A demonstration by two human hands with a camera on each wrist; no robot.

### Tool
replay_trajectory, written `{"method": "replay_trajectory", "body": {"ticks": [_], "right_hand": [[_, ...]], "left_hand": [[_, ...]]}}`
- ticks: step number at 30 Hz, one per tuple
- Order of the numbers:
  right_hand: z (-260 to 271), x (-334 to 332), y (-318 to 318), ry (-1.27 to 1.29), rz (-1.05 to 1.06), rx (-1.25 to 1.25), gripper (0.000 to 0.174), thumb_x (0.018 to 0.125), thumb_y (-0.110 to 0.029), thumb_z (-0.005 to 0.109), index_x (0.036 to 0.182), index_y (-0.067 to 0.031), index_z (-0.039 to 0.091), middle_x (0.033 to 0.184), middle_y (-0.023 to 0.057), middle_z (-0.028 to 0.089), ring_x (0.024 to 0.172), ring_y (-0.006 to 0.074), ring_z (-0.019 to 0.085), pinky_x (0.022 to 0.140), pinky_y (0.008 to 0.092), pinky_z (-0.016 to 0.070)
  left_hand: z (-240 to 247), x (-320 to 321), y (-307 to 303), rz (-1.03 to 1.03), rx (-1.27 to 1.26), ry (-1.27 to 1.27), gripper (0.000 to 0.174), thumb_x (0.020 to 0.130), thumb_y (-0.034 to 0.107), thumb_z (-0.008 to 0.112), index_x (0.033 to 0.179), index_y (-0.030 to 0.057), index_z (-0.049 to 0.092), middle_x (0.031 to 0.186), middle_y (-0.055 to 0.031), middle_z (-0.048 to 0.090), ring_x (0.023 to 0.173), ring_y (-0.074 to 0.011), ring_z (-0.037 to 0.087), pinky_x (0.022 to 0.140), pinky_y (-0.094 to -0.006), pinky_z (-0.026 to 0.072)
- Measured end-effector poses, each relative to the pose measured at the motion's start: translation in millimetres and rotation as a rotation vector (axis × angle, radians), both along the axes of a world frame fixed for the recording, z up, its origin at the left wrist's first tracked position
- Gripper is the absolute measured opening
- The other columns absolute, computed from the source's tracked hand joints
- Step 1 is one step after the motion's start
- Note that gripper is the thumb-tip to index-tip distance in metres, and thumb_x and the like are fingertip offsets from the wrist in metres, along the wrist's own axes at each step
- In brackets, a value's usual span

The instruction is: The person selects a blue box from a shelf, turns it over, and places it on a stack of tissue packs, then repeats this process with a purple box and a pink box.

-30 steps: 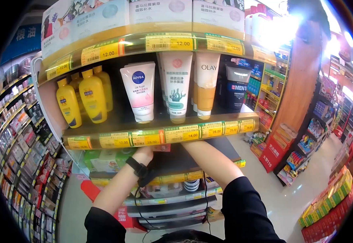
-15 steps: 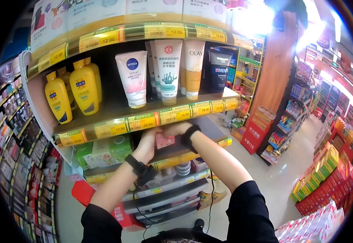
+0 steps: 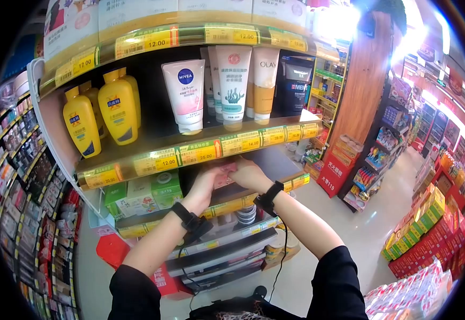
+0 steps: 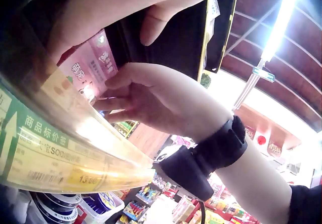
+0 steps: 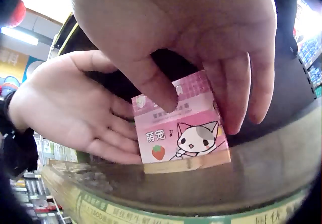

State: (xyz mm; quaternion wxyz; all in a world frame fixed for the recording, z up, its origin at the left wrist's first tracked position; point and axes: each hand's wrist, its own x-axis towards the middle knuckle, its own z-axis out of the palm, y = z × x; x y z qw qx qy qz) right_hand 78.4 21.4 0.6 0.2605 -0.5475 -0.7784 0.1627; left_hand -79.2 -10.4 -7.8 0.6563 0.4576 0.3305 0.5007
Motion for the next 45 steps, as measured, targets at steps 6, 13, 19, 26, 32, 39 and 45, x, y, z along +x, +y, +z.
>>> {"method": "replay_trajectory", "body": {"ticks": [6, 13, 19, 26, 32, 39, 45], "right_hand": [[-17.4, 0.5, -20.5, 0.2, -0.035, 0.05, 0.054, 0.08, -0.022, 0.059, 0.127, -0.0013, 0.042, 0.111, 0.028, 0.059, 0.103, 0.0404, 0.059, 0.087, 0.0433, 0.048], [-15.8, 3.2, -88.3, 0.569, 0.058, 0.282, 0.076, 0.077, -0.003, 0.062, 0.143, -0.0012, 0.025, 0.126, 0.0243, 0.051, 0.118, 0.0341, 0.054, 0.096, 0.0375, 0.0434], [-16.4, 15.6, -154.6, 0.688, -0.015, 0.159, 0.083, 0.076, 0.005, 0.061, 0.148, -0.0015, 0.02, 0.135, 0.0203, 0.045, 0.121, 0.0275, 0.049, 0.098, 0.0369, 0.0423], [-50.7, 29.6, -206.4, 0.852, -0.208, 0.25, 0.067, 0.08, 0.005, 0.062, 0.14, -0.0004, 0.033, 0.133, 0.0151, 0.047, 0.117, 0.0221, 0.052, 0.096, 0.0349, 0.0444], [-83.9, 44.5, -266.4, 0.866, -0.457, 0.311, 0.054, 0.085, 0.001, 0.063, 0.134, 0.0009, 0.041, 0.126, 0.0153, 0.053, 0.113, 0.0217, 0.055, 0.094, 0.034, 0.0451], [-90.7, 83.1, -338.9, 0.755, -0.609, 0.355, 0.049, 0.083, 0.0, 0.064, 0.13, 0.0002, 0.05, 0.122, 0.0163, 0.056, 0.105, 0.0219, 0.058, 0.09, 0.0344, 0.0466], [-81.4, 124.6, -393.5, 0.662, -0.646, 0.386, 0.049, 0.081, 0.002, 0.063, 0.129, -0.0005, 0.052, 0.118, 0.0155, 0.057, 0.099, 0.0228, 0.058, 0.087, 0.0332, 0.0468]], "left_hand": [[-11.9, 0.4, -2.0, -0.088, 0.083, 0.043, 0.028, 0.084, 0.012, 0.055, 0.113, 0.0101, 0.056, 0.108, -0.0026, 0.06, 0.104, -0.0129, 0.052, 0.096, -0.0317, 0.0354], [11.9, 20.2, -71.6, -0.101, 0.345, 0.04, 0.084, 0.082, 0.005, 0.055, 0.15, 0.0065, 0.005, 0.144, -0.0101, 0.031, 0.134, -0.0199, 0.03, 0.108, -0.033, 0.028], [-11.1, 26.1, -99.8, -0.127, 0.575, 0.233, 0.101, 0.076, 0.01, 0.064, 0.148, 0.0003, -0.006, 0.141, -0.0214, 0.029, 0.133, -0.0297, 0.033, 0.109, -0.0389, 0.0282], [-23.8, 36.5, -124.9, -0.149, 0.789, 0.434, 0.1, 0.072, 0.011, 0.067, 0.148, -0.0046, 0.004, 0.146, -0.0234, 0.026, 0.137, -0.0322, 0.028, 0.111, -0.0414, 0.0254], [-49.3, 47.6, -158.5, -0.267, 0.544, 0.35, 0.075, 0.076, 0.01, 0.063, 0.143, -0.0017, 0.03, 0.14, -0.0166, 0.035, 0.132, -0.0274, 0.039, 0.107, -0.0408, 0.0348], [-65.5, 88.3, -203.6, -0.296, 0.579, 0.328, 0.068, 0.072, 0.01, 0.069, 0.135, 0.0005, 0.044, 0.127, -0.0189, 0.049, 0.12, -0.0301, 0.049, 0.1, -0.0377, 0.0399], [-58.0, 128.5, -239.1, -0.319, 0.759, 0.372, 0.067, 0.071, 0.008, 0.07, 0.133, -0.0002, 0.047, 0.123, -0.0175, 0.05, 0.114, -0.0301, 0.051, 0.097, -0.0385, 0.0393]]}}
